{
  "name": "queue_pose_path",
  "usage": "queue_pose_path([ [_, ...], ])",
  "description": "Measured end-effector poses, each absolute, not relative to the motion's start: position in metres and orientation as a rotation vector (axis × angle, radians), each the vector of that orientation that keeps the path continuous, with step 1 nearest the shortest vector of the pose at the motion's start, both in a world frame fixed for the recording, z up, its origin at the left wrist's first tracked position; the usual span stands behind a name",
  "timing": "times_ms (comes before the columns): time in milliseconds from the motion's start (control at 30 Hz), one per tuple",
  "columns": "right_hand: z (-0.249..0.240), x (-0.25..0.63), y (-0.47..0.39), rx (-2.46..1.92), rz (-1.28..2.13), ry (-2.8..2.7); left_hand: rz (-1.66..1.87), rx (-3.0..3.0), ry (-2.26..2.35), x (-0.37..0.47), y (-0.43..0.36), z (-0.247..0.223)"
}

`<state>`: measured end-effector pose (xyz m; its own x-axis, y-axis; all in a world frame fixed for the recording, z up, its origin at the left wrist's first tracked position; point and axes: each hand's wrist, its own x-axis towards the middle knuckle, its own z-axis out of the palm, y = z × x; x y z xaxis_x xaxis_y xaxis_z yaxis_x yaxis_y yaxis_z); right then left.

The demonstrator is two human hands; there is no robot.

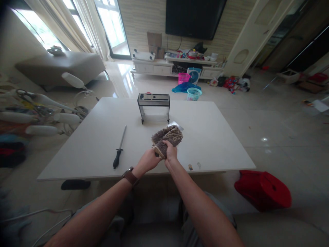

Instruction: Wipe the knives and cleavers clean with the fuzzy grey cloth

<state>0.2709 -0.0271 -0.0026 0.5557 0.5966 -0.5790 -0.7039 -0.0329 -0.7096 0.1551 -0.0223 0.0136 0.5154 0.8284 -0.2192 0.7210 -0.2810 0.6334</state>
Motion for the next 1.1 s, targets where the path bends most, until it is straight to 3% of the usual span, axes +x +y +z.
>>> queue_pose_path([
  [1100, 0.0002, 0.2702, -0.0276, -1.206, 1.052, 0.128, 0.203, 2.037, 1.268, 0.1554, -0.0233, 0.017],
])
